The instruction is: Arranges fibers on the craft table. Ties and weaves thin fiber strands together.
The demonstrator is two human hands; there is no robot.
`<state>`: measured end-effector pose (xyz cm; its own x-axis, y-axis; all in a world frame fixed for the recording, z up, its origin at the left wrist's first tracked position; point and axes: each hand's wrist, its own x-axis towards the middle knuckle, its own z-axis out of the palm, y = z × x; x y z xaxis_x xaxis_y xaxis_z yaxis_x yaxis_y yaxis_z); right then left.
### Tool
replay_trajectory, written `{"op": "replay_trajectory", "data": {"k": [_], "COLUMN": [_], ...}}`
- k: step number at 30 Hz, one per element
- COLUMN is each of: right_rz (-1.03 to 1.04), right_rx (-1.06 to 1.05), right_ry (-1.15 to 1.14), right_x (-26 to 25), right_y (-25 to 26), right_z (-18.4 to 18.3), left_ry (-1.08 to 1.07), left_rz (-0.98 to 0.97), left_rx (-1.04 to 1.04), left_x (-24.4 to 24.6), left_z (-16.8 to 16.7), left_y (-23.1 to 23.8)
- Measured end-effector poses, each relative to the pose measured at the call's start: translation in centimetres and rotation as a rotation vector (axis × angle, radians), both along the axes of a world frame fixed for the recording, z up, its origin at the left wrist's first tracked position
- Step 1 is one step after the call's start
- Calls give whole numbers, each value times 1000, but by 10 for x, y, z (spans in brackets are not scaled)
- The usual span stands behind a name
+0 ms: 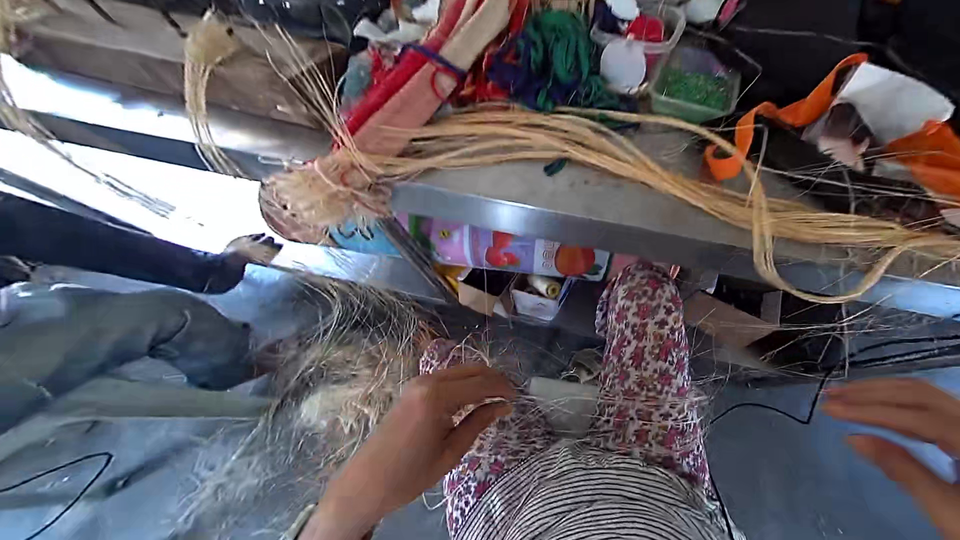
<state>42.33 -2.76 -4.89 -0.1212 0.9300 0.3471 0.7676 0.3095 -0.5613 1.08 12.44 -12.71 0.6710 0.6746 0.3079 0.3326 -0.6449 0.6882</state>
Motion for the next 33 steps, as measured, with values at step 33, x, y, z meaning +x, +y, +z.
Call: {"op": "replay_trajectory", "data": {"k": [33], "right_rz": [-104], "right_rx": [-207], "right_ry": [-393], "right_x": [-88], "right_y": [32], "right_z": [-146], "left_ry": [-62], "left_rz": [13], "left_rx": [0], "left_x": [123], "left_z": [-113], "left_y": [-56]}}
